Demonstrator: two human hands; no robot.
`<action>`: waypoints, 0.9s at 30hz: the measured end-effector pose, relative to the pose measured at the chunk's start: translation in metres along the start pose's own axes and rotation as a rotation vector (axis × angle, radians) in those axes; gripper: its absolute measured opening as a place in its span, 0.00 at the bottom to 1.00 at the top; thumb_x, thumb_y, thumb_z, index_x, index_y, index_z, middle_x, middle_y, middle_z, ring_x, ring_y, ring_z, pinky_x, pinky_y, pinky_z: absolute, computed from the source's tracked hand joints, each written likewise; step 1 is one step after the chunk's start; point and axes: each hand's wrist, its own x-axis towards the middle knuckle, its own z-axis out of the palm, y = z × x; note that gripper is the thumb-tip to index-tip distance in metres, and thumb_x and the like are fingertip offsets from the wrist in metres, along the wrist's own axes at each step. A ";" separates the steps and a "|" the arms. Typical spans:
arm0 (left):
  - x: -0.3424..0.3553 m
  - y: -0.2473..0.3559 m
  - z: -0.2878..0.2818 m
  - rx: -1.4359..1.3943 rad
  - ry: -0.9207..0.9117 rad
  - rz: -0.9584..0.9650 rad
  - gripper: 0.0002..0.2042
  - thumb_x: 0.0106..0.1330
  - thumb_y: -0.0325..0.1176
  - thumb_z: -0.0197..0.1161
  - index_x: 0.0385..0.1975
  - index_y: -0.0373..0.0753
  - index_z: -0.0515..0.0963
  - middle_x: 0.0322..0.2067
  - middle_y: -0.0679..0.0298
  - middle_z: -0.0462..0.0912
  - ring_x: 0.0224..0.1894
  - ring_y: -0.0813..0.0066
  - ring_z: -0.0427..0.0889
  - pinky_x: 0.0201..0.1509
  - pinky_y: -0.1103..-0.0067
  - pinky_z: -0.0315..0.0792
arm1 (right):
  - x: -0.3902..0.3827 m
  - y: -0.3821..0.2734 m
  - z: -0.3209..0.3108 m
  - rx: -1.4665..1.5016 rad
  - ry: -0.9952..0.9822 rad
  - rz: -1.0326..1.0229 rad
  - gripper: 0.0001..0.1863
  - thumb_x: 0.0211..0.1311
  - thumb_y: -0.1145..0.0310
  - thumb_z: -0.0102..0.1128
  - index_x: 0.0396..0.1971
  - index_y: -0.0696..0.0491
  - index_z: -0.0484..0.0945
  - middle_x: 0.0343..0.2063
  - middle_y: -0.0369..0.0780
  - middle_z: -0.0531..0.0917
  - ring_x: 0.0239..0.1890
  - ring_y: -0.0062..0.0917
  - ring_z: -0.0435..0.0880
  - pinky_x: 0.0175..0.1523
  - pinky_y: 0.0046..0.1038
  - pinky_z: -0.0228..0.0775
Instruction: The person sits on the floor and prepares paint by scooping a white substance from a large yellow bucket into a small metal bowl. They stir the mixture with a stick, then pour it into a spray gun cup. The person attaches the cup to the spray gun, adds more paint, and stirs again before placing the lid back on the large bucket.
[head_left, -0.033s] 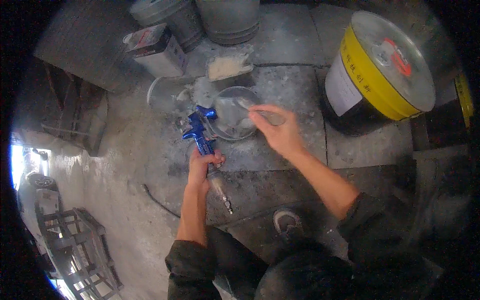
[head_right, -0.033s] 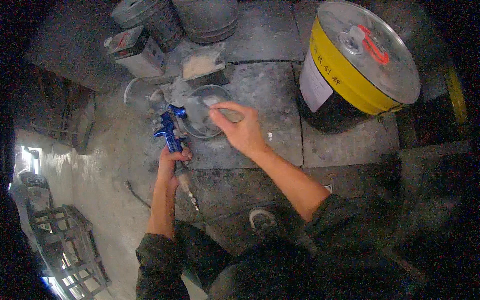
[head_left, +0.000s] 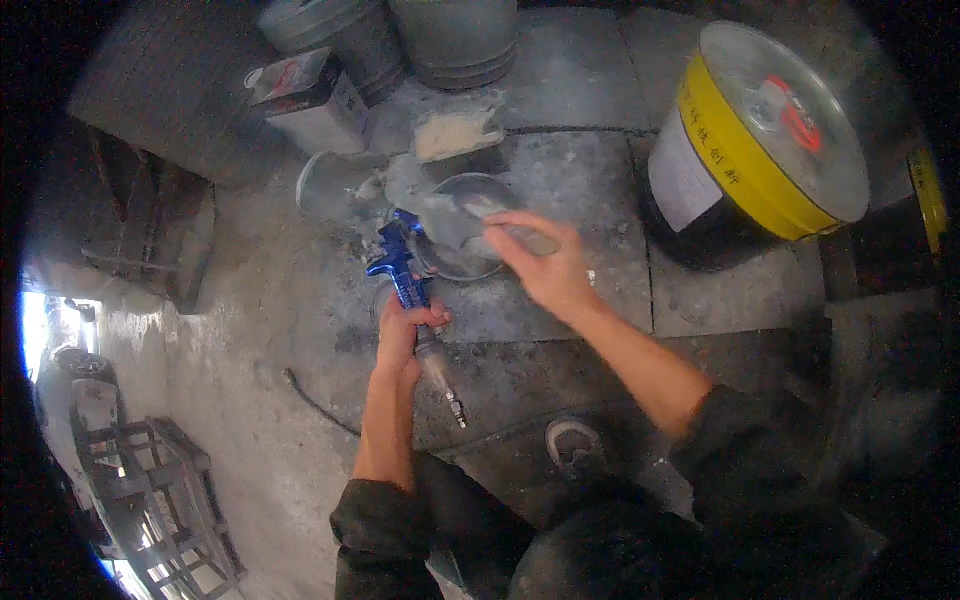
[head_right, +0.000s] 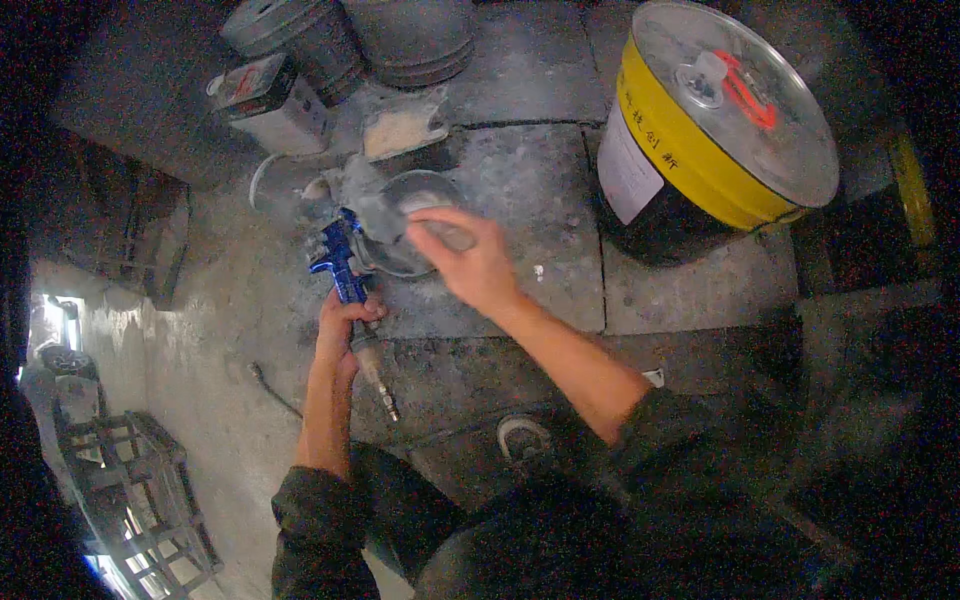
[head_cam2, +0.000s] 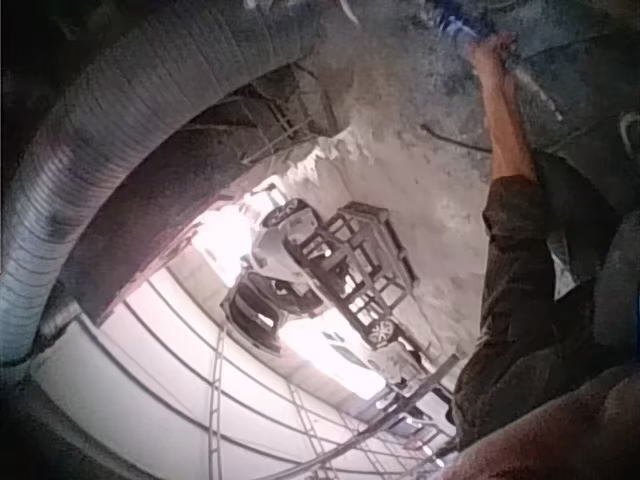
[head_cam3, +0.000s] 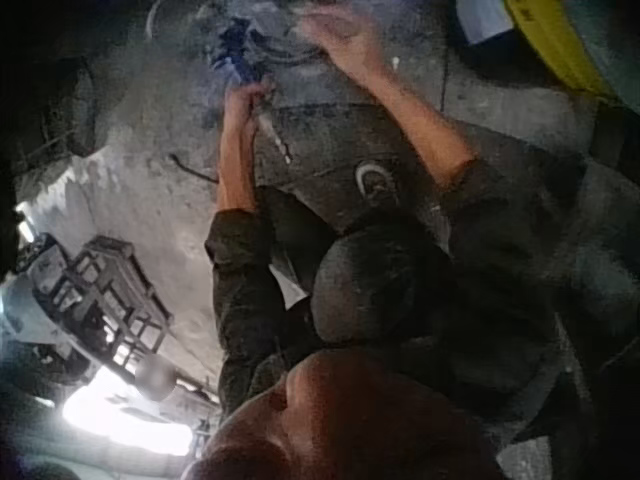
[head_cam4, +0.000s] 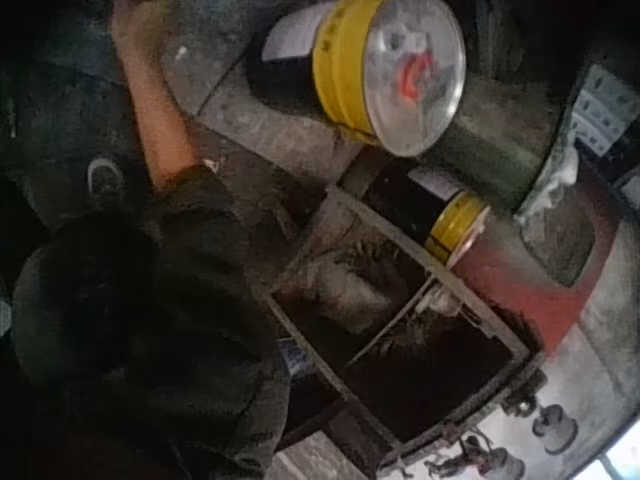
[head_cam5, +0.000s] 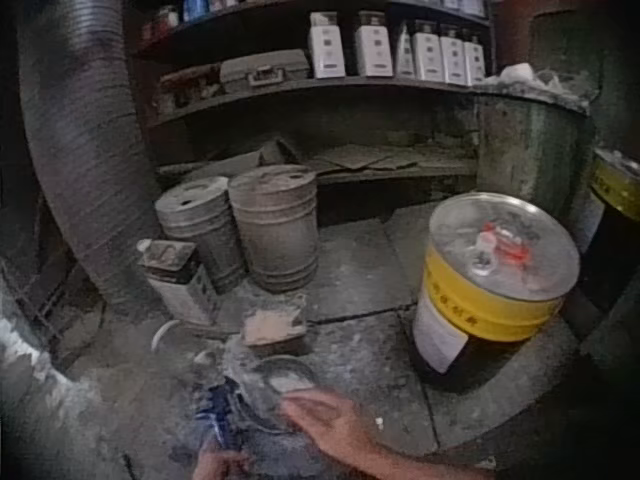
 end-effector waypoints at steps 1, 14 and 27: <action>-0.003 0.001 0.012 0.012 0.007 0.000 0.29 0.41 0.13 0.54 0.50 0.35 0.71 0.26 0.62 0.74 0.28 0.69 0.74 0.37 0.75 0.72 | -0.004 -0.003 0.005 0.017 0.014 -0.087 0.09 0.60 0.70 0.65 0.39 0.57 0.84 0.38 0.37 0.87 0.43 0.19 0.82 0.50 0.24 0.71; 0.008 -0.001 0.005 -0.245 -0.144 -0.022 0.27 0.41 0.13 0.54 0.48 0.33 0.70 0.24 0.61 0.72 0.28 0.70 0.73 0.40 0.74 0.72 | -0.013 0.017 -0.002 0.048 -0.134 0.077 0.09 0.60 0.70 0.65 0.40 0.55 0.84 0.38 0.36 0.86 0.43 0.17 0.81 0.50 0.22 0.71; 0.003 0.001 0.007 -0.349 -0.206 -0.002 0.26 0.41 0.12 0.53 0.48 0.31 0.71 0.25 0.63 0.72 0.29 0.73 0.72 0.39 0.76 0.71 | 0.004 0.053 -0.027 -0.487 -0.162 -0.088 0.11 0.57 0.65 0.68 0.39 0.53 0.84 0.36 0.43 0.86 0.40 0.29 0.84 0.46 0.27 0.73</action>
